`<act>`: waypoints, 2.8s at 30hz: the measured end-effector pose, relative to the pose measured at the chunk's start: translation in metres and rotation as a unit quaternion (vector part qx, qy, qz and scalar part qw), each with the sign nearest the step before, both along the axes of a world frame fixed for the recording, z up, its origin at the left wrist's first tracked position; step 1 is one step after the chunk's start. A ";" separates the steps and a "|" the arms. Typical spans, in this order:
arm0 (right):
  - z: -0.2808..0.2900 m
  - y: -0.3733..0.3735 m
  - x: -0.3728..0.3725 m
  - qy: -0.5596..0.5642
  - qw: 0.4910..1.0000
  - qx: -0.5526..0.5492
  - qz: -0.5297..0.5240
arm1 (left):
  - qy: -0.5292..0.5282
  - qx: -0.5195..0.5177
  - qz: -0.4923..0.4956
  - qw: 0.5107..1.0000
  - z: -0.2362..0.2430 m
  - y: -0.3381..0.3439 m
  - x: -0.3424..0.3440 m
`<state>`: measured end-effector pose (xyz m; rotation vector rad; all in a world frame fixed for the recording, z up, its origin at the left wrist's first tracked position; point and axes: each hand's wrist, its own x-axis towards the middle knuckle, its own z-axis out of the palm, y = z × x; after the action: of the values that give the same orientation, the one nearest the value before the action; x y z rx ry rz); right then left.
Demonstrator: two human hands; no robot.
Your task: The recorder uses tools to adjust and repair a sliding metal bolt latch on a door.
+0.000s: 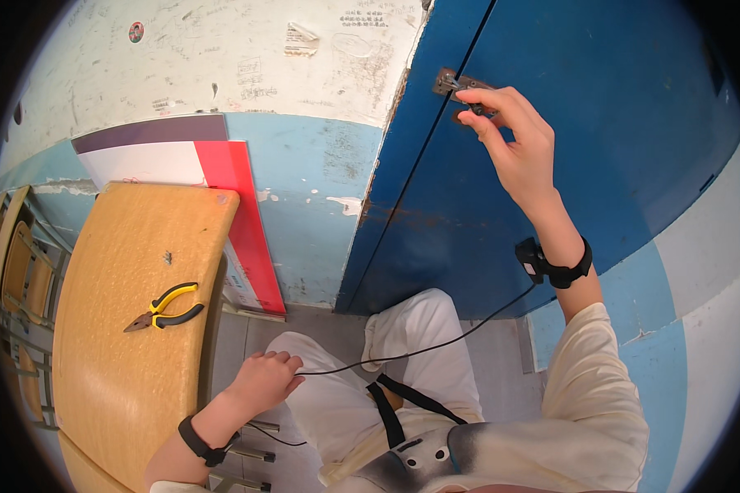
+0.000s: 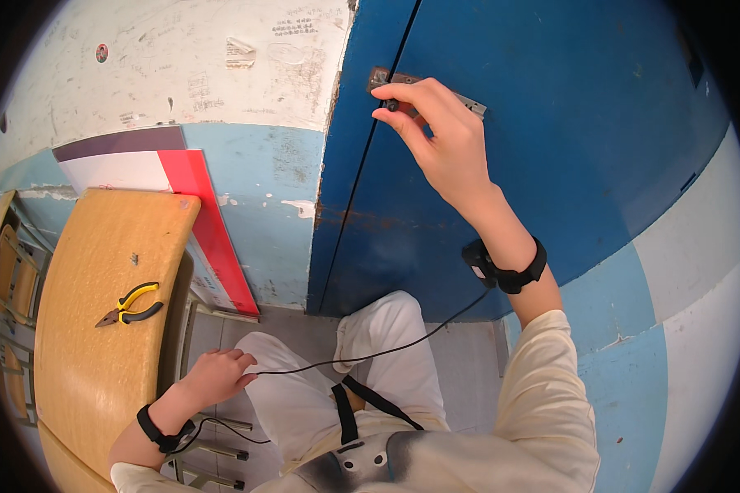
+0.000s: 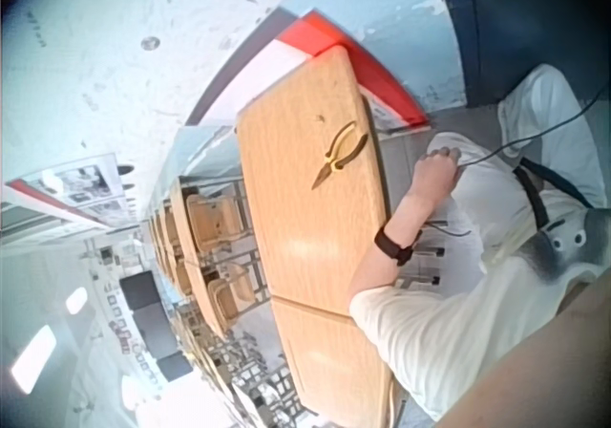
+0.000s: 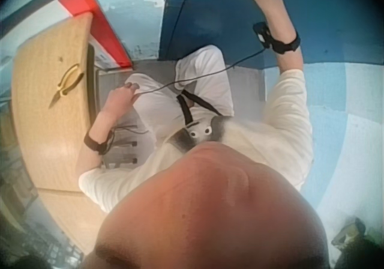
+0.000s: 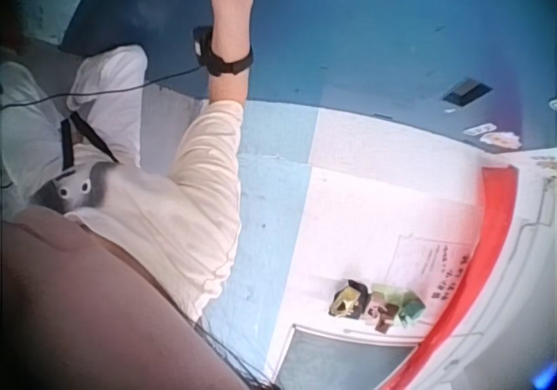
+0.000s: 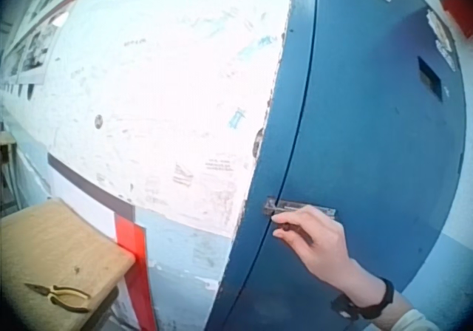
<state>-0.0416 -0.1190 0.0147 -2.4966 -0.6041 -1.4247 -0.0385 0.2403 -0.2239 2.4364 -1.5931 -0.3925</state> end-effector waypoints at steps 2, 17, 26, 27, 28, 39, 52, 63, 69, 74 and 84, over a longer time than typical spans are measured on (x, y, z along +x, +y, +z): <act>-0.002 0.002 -0.003 -0.007 1.000 0.009 -0.004 | 0.004 0.008 0.004 1.000 0.002 -0.001 0.000; -0.004 -0.001 0.011 -0.113 0.992 0.002 -0.057 | 0.000 0.012 0.002 1.000 -0.001 0.000 -0.001; 0.004 0.008 0.012 -0.119 0.989 0.047 -0.071 | -0.003 0.008 -0.001 1.000 -0.001 0.001 0.000; 0.005 0.009 0.010 -0.119 0.989 0.047 -0.071 | -0.003 0.008 -0.001 1.000 -0.002 0.001 0.000; 0.005 0.010 0.009 -0.099 0.992 0.066 -0.051 | -0.017 -0.013 -0.005 1.000 -0.004 0.001 -0.001; 0.005 -0.003 -0.005 0.016 0.995 -0.097 -0.023 | -0.031 -0.042 -0.006 0.999 -0.007 0.002 -0.001; 0.000 -0.006 0.009 -0.106 0.989 -0.056 -0.090 | -0.022 -0.011 -0.003 1.000 -0.003 0.002 -0.001; 0.000 -0.006 0.008 -0.008 1.000 -0.003 -0.002 | -0.034 -0.036 -0.011 0.999 -0.008 0.003 0.000; -0.003 -0.013 0.005 -0.040 0.999 -0.036 0.005 | -0.036 -0.031 -0.013 0.999 -0.008 0.002 -0.001; 0.004 -0.007 0.003 -0.067 0.994 -0.073 -0.039 | -0.031 -0.029 -0.011 0.999 -0.008 0.003 0.000; 0.000 0.002 0.014 -0.032 0.987 0.146 0.057 | -0.033 -0.031 -0.012 0.999 -0.007 0.002 0.000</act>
<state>-0.0279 -0.1168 0.0143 -2.1631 -0.4998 -1.4400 -0.0390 0.2425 -0.2308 2.4088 -1.6375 -0.2661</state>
